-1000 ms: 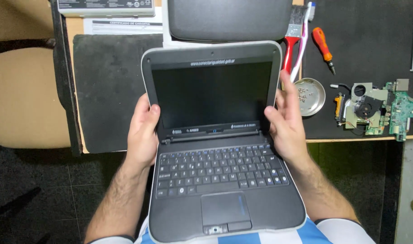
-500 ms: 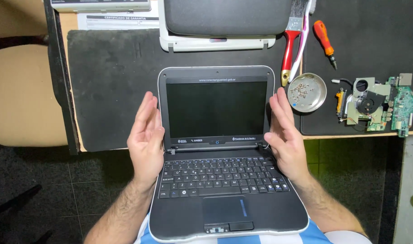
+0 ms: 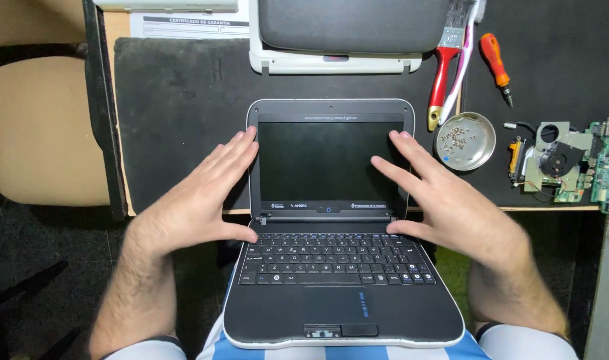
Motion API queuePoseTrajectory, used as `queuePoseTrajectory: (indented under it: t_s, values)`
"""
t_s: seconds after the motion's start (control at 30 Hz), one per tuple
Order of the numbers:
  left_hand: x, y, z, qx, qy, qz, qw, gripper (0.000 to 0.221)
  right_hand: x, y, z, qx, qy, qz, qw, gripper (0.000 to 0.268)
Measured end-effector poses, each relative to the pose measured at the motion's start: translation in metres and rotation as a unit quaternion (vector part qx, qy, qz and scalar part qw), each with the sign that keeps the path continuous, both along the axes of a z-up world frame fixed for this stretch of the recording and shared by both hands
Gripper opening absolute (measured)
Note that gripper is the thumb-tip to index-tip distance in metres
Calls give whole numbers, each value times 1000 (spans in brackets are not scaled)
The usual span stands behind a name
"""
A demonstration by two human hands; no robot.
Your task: Assembling the screen bezel of a laptop by fastening screws and snapping the plastic frame into place.
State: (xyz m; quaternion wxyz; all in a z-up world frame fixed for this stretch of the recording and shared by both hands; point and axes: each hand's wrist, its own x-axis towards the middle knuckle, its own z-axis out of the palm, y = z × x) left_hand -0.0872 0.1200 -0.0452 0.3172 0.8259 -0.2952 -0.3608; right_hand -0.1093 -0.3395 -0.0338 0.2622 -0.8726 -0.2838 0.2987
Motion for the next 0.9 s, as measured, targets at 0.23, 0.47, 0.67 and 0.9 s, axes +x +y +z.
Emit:
queuePoseTrajectory:
  t_s: [0.23, 0.47, 0.67, 0.9]
  values:
    - [7, -1, -7, 42, -16, -18, 999, 180, 13, 10, 7, -54, 79, -3, 995, 141]
    - [10, 0, -5, 62, -48, -39, 996, 184, 14, 14, 2, -71, 35, 20, 997, 156]
    - [24, -37, -1, 47, -115, 15, 992, 134, 17, 12, 3, -68, -19, -30, 997, 97]
    - [45, -132, -44, 21, -342, -98, 934, 108, 56, -46, -34, -63, -245, -241, 937, 27]
